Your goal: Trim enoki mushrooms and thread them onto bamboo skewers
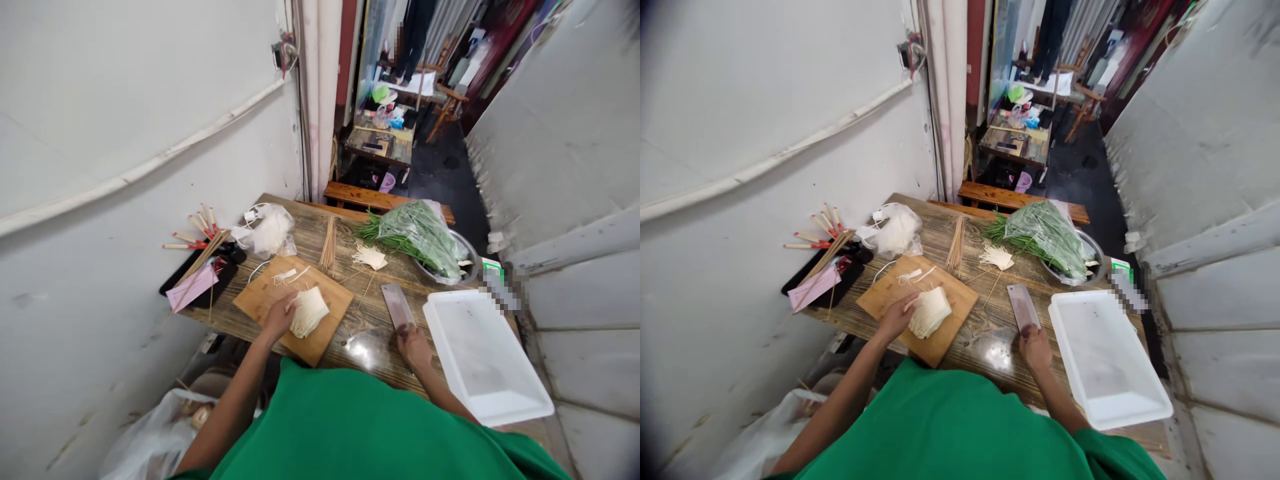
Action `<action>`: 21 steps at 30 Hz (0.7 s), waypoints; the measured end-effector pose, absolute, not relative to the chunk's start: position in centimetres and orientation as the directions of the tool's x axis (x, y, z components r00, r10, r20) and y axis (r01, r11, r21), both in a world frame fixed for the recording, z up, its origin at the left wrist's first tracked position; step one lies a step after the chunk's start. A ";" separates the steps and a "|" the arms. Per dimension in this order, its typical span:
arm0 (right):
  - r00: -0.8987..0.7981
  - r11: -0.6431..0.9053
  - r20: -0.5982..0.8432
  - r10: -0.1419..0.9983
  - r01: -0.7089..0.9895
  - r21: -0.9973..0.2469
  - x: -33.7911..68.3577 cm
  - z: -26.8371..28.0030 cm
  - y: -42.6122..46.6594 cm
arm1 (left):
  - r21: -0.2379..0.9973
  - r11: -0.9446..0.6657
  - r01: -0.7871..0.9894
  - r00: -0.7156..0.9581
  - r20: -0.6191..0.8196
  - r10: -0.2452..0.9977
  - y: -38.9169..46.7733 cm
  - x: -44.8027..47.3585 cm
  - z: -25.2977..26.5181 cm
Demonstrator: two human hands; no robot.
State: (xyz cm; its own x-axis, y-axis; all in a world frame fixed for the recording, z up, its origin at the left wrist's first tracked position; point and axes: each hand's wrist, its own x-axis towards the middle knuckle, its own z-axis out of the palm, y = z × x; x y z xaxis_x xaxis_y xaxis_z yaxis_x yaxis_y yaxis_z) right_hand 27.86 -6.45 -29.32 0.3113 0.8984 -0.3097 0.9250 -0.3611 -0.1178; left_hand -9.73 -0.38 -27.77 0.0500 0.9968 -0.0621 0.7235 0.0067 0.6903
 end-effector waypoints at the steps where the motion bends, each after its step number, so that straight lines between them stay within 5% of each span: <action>1: 0.249 -0.304 -0.300 0.921 0.940 -0.154 26.5 -28.8 -5.8 | 0.696 0.001 0.718 0.053 -0.056 0.997 -0.5 -9.9 -27.9; 8: -0.218 0.092 -0.218 0.951 0.876 -0.474 12.4 -26.7 0.1 | 0.695 -0.063 0.716 0.068 0.020 0.997 -0.7 -9.8 -28.2; 21: -0.105 -0.058 -0.251 0.962 0.823 -0.565 6.7 -25.6 0.4 | 0.773 -0.110 0.625 0.149 0.020 0.989 0.4 -8.5 -29.1</action>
State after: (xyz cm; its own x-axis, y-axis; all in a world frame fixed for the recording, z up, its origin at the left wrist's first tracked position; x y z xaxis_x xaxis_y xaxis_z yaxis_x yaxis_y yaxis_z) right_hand 6.65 0.43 -25.62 -0.1046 0.9624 -0.2505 0.8229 -0.0577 -0.5652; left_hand -8.47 0.43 -29.07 0.1486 0.9887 0.0204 0.6246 -0.1098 0.7732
